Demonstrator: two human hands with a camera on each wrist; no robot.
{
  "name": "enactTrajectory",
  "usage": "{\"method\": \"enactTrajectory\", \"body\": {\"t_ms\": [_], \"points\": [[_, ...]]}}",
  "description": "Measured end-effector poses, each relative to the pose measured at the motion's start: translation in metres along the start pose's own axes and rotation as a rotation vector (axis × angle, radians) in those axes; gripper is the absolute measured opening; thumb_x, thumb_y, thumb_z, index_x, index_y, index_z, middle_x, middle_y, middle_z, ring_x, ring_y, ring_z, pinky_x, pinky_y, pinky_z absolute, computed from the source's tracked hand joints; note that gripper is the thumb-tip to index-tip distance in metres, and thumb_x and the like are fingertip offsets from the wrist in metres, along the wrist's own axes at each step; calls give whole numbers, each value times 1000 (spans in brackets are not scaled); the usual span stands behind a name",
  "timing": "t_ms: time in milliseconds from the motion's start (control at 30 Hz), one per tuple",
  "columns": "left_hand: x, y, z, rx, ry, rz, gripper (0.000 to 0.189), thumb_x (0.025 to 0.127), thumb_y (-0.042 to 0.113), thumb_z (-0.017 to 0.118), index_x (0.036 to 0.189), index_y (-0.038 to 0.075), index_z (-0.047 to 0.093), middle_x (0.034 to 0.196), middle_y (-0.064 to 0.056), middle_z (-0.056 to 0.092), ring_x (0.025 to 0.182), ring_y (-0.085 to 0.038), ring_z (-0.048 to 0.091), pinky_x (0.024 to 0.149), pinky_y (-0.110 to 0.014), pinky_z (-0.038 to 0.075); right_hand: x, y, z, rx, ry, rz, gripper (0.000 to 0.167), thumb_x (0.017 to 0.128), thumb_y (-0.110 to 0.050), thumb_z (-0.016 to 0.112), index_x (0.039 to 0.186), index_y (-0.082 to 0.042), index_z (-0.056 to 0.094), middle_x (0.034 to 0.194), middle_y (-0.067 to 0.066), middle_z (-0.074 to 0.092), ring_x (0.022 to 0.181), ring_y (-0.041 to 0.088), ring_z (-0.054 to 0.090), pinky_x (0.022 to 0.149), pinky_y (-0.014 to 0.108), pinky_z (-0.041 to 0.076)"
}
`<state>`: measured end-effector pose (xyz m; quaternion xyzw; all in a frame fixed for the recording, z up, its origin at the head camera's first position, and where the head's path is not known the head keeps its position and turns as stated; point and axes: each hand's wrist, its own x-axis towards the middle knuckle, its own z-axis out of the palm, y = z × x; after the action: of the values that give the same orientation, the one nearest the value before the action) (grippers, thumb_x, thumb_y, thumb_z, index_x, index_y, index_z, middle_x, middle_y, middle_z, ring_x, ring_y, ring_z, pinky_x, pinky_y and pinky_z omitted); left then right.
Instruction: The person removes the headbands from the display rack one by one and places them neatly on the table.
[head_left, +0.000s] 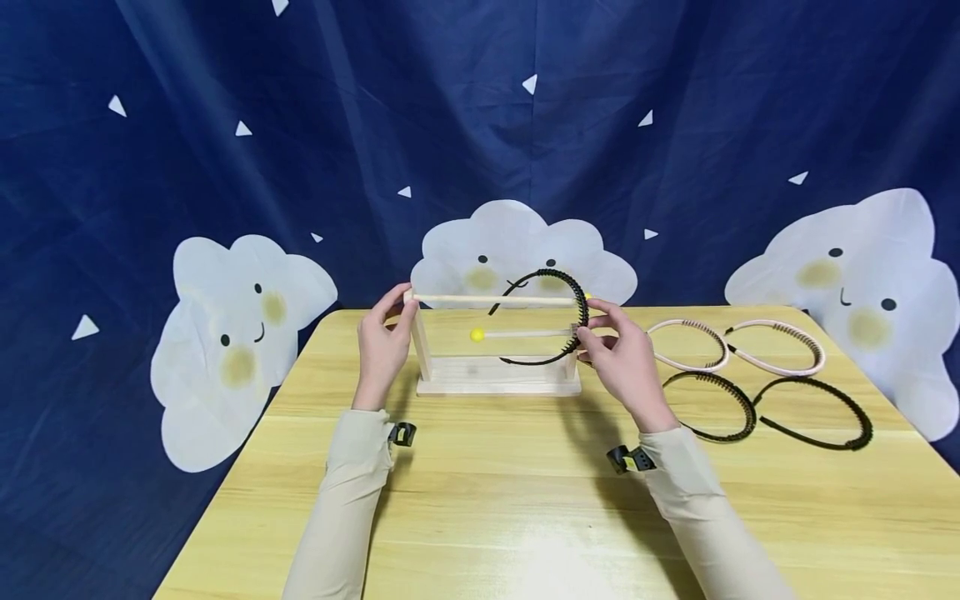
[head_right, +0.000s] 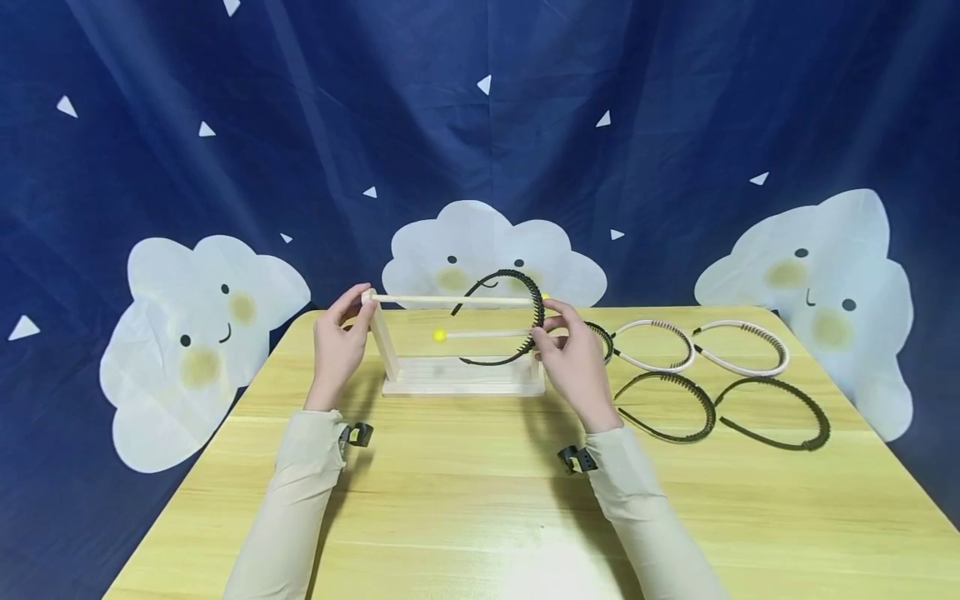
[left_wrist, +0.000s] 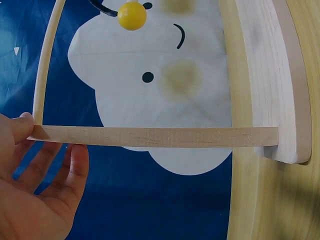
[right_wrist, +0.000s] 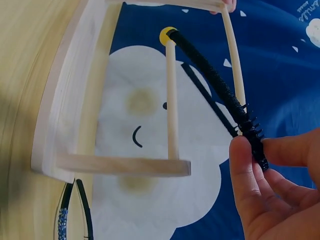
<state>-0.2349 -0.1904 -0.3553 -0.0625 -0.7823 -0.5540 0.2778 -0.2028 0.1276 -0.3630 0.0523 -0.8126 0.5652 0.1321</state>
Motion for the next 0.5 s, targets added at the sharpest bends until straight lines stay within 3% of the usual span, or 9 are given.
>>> {"method": "enactTrajectory", "body": {"t_ms": [200, 333, 500], "points": [[7, -25, 2, -7, 6, 2, 33, 101, 15, 66, 132, 4, 69, 126, -21, 70, 107, -37, 67, 70, -9, 47, -1, 4, -10, 31, -4, 24, 47, 101, -12, 63, 147, -11, 52, 113, 18, 64, 74, 13, 72, 67, 26, 60], [8, -28, 1, -16, 1, 4, 33, 100, 21, 68, 131, 10, 70, 125, -16, 71, 106, -31, 68, 71, -9, 48, -4, 5, -17, 3, 0, 31, 47, 101, -11, 63, 146, -12, 52, 112, 15, 65, 76, 17, 73, 68, 27, 61], [7, -27, 0, -14, -4, 10, 33, 101, 23, 68, 131, 11, 71, 124, -14, 72, 105, -27, 68, 71, -11, 49, -10, 9, -29, -27, 12, 30, 47, 101, -12, 62, 147, -11, 51, 113, 18, 64, 73, 7, 71, 68, 27, 61]]}}
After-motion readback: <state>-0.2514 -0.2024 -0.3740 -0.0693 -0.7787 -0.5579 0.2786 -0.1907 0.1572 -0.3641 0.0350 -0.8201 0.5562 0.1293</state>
